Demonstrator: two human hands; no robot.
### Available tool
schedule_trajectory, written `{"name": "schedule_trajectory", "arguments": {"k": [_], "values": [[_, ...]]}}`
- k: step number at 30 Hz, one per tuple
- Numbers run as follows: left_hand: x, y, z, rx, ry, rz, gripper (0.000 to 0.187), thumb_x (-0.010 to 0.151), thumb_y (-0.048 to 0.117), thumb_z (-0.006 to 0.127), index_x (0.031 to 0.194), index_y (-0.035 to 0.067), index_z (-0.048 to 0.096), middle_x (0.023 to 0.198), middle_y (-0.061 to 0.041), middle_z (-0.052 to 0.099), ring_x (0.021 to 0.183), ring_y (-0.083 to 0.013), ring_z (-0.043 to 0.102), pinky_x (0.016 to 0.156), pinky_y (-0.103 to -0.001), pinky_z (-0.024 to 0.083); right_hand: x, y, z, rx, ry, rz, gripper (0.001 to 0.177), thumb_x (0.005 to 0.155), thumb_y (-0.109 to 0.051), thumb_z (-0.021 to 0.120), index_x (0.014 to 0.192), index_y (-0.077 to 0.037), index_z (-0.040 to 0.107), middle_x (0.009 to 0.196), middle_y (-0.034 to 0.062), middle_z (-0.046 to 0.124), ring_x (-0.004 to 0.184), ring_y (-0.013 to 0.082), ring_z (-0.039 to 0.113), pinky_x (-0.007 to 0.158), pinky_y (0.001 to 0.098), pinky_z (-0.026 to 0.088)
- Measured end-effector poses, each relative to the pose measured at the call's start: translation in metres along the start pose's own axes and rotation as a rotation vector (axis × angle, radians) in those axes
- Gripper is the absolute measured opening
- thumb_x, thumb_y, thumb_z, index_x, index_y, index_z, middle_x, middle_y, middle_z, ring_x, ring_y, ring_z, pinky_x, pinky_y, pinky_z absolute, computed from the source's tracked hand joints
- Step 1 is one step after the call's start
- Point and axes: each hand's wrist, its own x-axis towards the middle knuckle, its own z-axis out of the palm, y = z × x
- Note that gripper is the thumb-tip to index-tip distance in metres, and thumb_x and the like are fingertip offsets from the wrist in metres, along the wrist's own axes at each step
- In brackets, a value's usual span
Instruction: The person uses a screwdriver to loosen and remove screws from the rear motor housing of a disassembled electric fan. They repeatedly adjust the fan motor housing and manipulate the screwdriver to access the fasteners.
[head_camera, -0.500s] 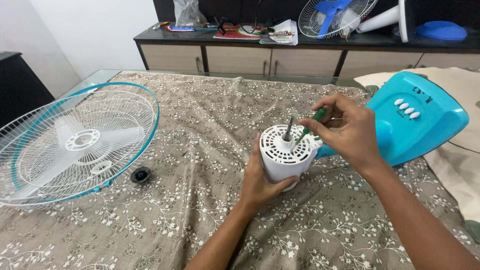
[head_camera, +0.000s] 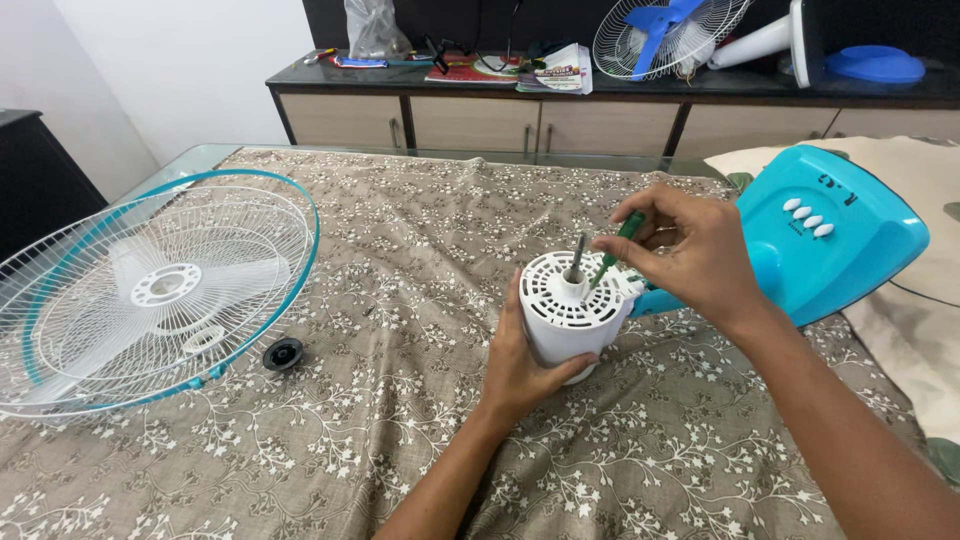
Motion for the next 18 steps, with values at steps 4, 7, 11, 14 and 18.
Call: {"name": "schedule_trajectory", "arguments": {"k": [4,7,11,14,18], "values": [[0.0002,-0.0005,0.0006,-0.030,-0.014,-0.015,0.131,0.071,0.039,0.092,0.163,-0.007,0.011,0.141,-0.027,0.060,0.130,-0.0372,0.064,0.114,-0.045,0.051,-0.0007,0.0018,0.0010,-0.007,-0.007,-0.013,0.028,0.082,-0.018,0.089,0.098,-0.003,0.072,0.078,0.0025,0.075,0.070,0.0056,0.071,0.061,0.0229,0.056],[-0.0001,-0.0016,0.0007,-0.031,-0.013,-0.008,0.131,0.071,0.039,0.092,0.163,-0.007,0.010,0.142,-0.028,0.059,0.130,-0.0373,0.064,0.113,-0.045,0.052,-0.0022,0.0028,0.0013,0.027,-0.005,-0.018,0.028,0.082,-0.018,0.088,0.099,-0.002,0.071,0.080,0.0022,0.075,0.073,0.0053,0.072,0.062,0.0224,0.056],[-0.0004,-0.0027,0.0011,-0.040,-0.014,-0.026,0.131,0.071,0.039,0.092,0.163,-0.006,0.009,0.141,-0.028,0.059,0.127,-0.0367,0.066,0.110,-0.045,0.054,-0.0024,0.0035,0.0029,0.043,-0.003,-0.018,0.029,0.082,-0.018,0.089,0.099,-0.002,0.072,0.079,0.0029,0.074,0.071,0.0072,0.069,0.062,0.0228,0.056],[0.0014,-0.0031,0.0022,-0.042,-0.041,-0.062,0.132,0.071,0.041,0.091,0.163,-0.005,0.007,0.139,-0.027,0.060,0.125,-0.0356,0.068,0.109,-0.043,0.056,-0.0021,0.0036,0.0039,0.047,-0.003,-0.029,0.029,0.082,-0.019,0.088,0.099,-0.002,0.072,0.082,0.0033,0.074,0.073,0.0064,0.071,0.064,0.0221,0.059],[0.0008,-0.0019,0.0015,-0.038,-0.043,-0.061,0.132,0.072,0.040,0.091,0.163,-0.005,0.006,0.138,-0.027,0.061,0.124,-0.0357,0.068,0.109,-0.044,0.056,-0.0014,0.0031,0.0032,0.016,0.002,-0.043,0.028,0.082,-0.018,0.088,0.099,-0.002,0.073,0.082,0.0034,0.075,0.073,0.0063,0.072,0.062,0.0230,0.057]]}}
